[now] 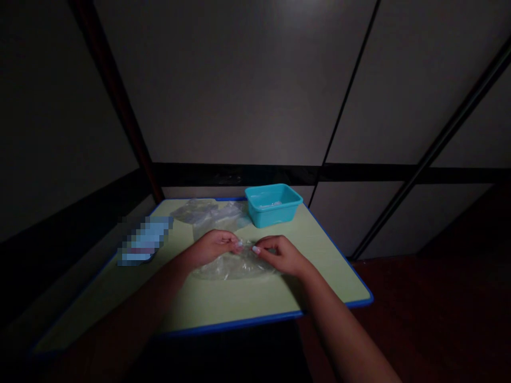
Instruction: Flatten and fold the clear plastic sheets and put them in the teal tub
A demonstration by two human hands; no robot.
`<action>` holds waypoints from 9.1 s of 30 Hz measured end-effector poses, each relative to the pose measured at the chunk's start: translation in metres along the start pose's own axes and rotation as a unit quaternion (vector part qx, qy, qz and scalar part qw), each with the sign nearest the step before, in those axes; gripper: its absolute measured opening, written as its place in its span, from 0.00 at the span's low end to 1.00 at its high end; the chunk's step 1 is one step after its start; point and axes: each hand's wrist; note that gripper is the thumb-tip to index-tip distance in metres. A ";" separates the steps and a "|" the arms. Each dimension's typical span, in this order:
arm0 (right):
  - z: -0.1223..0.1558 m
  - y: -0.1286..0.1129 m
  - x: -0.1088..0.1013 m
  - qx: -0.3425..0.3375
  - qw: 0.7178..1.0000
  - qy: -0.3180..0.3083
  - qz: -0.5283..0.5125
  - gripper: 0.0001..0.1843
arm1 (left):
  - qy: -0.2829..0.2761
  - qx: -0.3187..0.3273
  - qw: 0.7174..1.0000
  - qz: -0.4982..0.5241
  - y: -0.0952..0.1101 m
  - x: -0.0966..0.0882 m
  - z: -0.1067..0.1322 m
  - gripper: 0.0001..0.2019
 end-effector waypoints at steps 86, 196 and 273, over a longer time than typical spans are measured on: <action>0.137 -0.036 0.073 -0.080 0.924 0.048 0.370 0.23 | -0.139 0.046 0.879 -0.454 -0.015 0.021 0.009 0.35; 0.123 -0.024 0.072 0.038 0.912 0.143 0.383 0.28 | -0.033 0.163 0.941 -0.296 -0.013 0.022 -0.002 0.08; 0.115 -0.031 0.097 0.062 0.886 0.100 0.449 0.34 | -0.166 0.159 0.848 -0.477 -0.002 0.047 0.016 0.28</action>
Point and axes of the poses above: each hand's wrist, its own z-axis away from the middle knuckle, its own x-axis out of the palm, y = z × x, and after that the axes turned 2 degrees about x, right-handed
